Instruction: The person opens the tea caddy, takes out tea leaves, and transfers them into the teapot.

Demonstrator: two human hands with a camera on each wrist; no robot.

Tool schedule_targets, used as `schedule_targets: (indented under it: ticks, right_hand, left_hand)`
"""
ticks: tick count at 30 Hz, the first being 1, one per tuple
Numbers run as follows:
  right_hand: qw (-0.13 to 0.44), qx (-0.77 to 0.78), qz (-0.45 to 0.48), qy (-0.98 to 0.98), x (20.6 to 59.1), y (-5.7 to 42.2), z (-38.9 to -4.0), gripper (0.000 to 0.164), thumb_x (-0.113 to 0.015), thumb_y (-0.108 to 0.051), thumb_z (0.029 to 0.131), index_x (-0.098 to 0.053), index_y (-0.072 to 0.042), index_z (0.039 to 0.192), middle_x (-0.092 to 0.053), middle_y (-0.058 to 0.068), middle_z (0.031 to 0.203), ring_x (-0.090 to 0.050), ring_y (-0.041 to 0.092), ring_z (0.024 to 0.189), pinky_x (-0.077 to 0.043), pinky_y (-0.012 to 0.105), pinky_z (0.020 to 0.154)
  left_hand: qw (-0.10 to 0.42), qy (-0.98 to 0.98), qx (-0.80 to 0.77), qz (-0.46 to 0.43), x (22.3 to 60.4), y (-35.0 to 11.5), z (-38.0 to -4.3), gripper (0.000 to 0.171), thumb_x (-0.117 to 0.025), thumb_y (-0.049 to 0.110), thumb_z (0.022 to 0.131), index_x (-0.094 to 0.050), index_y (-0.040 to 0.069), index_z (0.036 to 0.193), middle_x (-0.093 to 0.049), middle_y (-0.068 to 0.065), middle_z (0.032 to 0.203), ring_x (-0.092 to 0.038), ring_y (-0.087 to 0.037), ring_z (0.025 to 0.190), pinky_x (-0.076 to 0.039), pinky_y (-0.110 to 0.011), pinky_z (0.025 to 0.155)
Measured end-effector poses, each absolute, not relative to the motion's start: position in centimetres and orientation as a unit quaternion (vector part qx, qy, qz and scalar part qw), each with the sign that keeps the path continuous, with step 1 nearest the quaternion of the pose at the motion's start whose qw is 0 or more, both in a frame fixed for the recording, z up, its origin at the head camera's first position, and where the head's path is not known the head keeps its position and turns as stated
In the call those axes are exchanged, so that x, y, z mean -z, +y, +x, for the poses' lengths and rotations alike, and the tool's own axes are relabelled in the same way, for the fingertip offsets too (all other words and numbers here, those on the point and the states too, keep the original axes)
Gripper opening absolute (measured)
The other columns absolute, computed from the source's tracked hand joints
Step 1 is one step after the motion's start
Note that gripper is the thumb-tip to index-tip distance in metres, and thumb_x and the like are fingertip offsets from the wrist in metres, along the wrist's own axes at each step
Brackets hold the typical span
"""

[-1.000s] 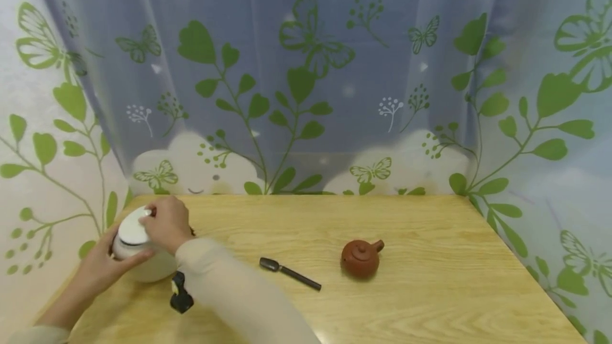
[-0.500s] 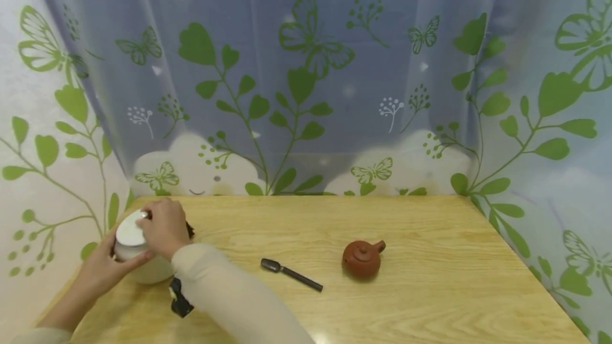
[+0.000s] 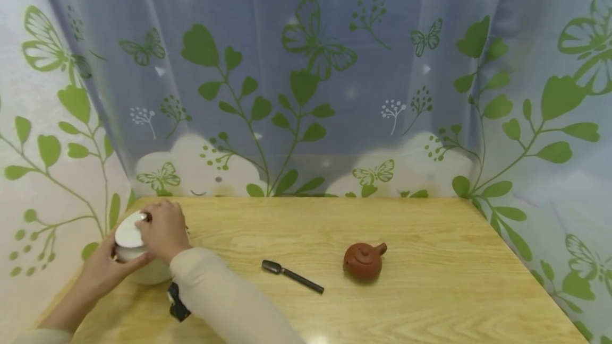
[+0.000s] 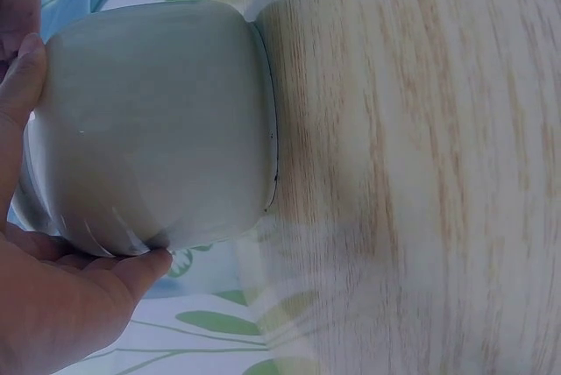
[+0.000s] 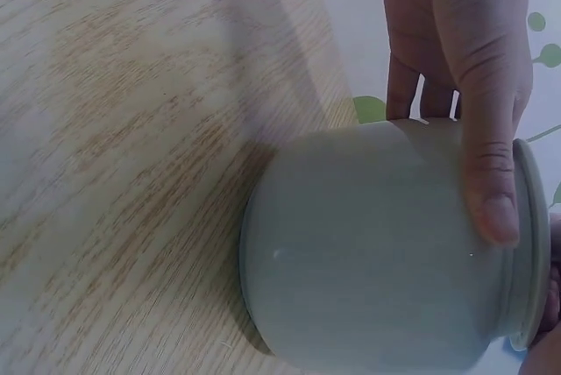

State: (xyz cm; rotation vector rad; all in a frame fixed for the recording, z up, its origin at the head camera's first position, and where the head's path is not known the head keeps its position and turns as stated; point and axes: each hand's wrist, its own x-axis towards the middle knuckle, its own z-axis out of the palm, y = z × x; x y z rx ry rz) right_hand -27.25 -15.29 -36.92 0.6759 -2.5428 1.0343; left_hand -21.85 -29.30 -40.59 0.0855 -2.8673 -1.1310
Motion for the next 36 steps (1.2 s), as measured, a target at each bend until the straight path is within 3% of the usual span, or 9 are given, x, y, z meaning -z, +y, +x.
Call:
schedule_targets:
  ticks: [8, 26, 36]
  right_hand:
    - [0.117, -0.419, 0.211, -0.875, 36.7, -15.3, -27.4, 0.018, -0.073, -0.028, 0.086, -0.076, -0.020, 0.101, -0.066, -0.011, 0.096, -0.057, 0.003, 0.091, -0.044, 0.017, 0.084]
    - [0.079, -0.439, 0.175, -0.878, 36.1, -15.7, -27.0, 0.013, -0.079, -0.026, 0.079, -0.079, -0.014, 0.084, -0.062, -0.010, 0.075, -0.053, 0.000, 0.073, -0.039, 0.011, 0.064]
    - [0.084, -0.431, 0.165, -0.883, 35.8, -15.7, -27.6, 0.012, -0.080, -0.025, 0.077, -0.078, -0.013, 0.080, -0.064, -0.010, 0.072, -0.055, 0.001, 0.070, -0.042, 0.011, 0.066]
  left_hand:
    - [0.036, -0.928, 0.370, 0.024, 40.4, -29.2, -21.9, 0.110, -0.069, 0.051, 0.084, -0.003, -0.005, 0.151, -0.032, -0.040, 0.140, -0.046, -0.051, 0.117, -0.049, -0.052, 0.084]
    - [0.032, -0.921, 0.387, 0.043, 41.0, -29.6, -21.5, 0.109, -0.071, 0.049, 0.083, -0.004, -0.004, 0.152, -0.031, -0.038, 0.142, -0.043, -0.050, 0.121, -0.046, -0.053, 0.089]
    - [0.033, -0.928, 0.370, 0.040, 40.7, -29.3, -21.8, 0.111, -0.070, 0.052, 0.083, -0.003, -0.005, 0.151, -0.032, -0.040, 0.141, -0.043, -0.052, 0.120, -0.046, -0.055, 0.087]
